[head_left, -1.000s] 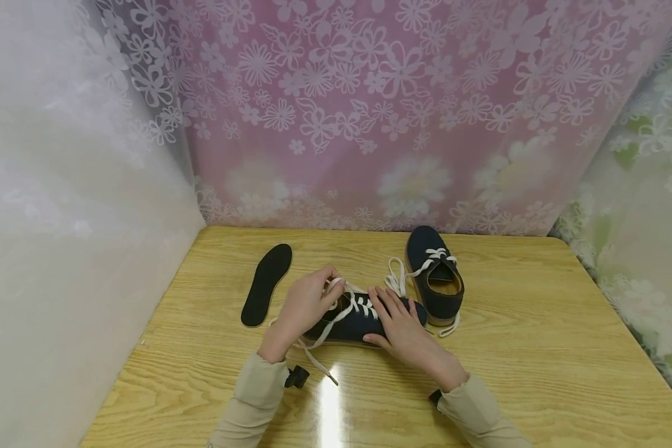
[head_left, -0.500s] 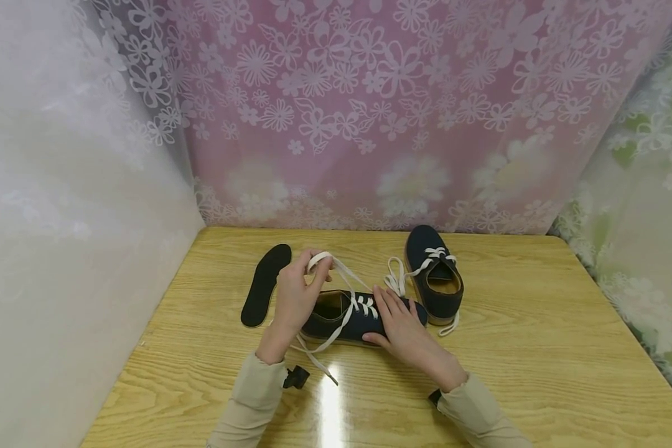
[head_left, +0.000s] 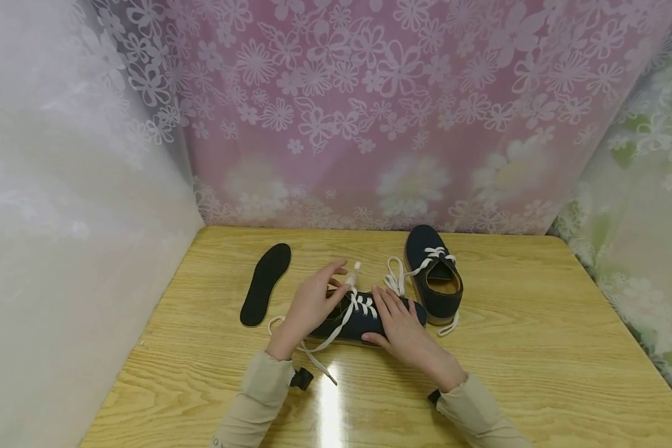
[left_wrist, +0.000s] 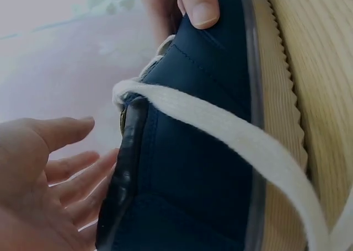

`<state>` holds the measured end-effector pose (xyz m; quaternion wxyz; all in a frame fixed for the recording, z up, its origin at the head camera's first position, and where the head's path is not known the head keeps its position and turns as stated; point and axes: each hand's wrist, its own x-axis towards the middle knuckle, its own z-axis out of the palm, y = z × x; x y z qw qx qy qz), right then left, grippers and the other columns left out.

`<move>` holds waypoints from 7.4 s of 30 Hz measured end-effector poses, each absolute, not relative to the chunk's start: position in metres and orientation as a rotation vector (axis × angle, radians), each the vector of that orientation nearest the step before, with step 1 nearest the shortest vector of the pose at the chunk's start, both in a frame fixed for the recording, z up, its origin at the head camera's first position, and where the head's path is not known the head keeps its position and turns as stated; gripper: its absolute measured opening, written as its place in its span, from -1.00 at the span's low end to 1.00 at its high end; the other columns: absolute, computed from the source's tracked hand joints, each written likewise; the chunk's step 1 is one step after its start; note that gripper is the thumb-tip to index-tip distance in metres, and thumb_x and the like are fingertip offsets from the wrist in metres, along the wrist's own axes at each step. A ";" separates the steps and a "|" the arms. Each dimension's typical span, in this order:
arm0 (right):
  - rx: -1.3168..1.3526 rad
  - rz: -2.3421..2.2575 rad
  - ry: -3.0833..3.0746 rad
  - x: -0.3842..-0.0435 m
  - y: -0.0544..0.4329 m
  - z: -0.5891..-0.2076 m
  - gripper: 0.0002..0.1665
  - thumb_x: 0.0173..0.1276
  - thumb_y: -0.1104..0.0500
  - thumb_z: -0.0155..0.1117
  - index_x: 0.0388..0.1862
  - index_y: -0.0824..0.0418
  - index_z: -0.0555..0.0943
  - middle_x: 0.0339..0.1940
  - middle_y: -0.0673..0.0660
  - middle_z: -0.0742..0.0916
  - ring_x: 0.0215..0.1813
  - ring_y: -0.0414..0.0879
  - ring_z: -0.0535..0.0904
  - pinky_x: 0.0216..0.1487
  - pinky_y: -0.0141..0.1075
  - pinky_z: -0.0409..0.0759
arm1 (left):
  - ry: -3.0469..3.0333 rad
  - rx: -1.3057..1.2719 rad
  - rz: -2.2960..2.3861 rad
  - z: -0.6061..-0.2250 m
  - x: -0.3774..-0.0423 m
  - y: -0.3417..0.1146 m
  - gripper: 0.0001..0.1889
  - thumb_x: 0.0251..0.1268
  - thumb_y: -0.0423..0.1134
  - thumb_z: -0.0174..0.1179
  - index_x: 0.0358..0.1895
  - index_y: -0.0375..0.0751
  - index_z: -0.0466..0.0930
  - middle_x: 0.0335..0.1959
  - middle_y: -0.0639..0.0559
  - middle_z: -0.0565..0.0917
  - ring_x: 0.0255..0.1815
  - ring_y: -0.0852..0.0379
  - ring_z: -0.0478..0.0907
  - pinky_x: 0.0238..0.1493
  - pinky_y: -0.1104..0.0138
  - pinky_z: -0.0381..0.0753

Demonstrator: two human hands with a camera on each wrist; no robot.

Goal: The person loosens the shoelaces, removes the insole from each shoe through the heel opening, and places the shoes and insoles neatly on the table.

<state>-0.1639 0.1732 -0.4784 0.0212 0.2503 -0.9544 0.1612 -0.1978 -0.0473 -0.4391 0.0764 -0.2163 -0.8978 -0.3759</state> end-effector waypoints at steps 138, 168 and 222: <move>0.773 0.487 -2.940 -0.163 0.174 -0.481 0.12 0.38 -0.15 0.36 0.64 0.35 0.04 0.58 0.38 0.28 0.57 0.34 0.17 0.32 0.50 0.16 | -2.353 -0.638 -1.208 -0.403 -0.184 -0.057 -0.93 0.55 -0.29 0.14 -0.10 -0.20 0.47 -0.43 0.09 0.71 -0.60 0.28 0.56 -0.63 0.44 0.37; 0.777 0.474 -2.903 -0.161 0.172 -0.479 0.06 0.37 -0.10 0.39 0.60 0.39 0.13 0.54 0.40 0.33 0.54 0.35 0.22 0.30 0.50 0.20 | -2.289 -0.874 -1.006 -0.412 -0.182 -0.047 -0.93 0.44 -0.22 0.28 -0.14 -0.08 0.72 -0.08 0.06 0.67 -0.19 0.16 0.67 -0.23 0.38 0.68; 0.747 0.433 -2.903 -0.163 0.173 -0.478 0.10 0.32 -0.16 0.42 0.57 0.43 0.17 0.51 0.41 0.36 0.50 0.32 0.30 0.28 0.42 0.32 | -2.681 -0.963 -1.060 -0.410 -0.175 -0.042 -0.75 0.62 -0.14 0.05 -0.05 -0.12 0.72 -0.29 0.12 0.76 -0.36 0.23 0.69 -0.29 0.39 0.63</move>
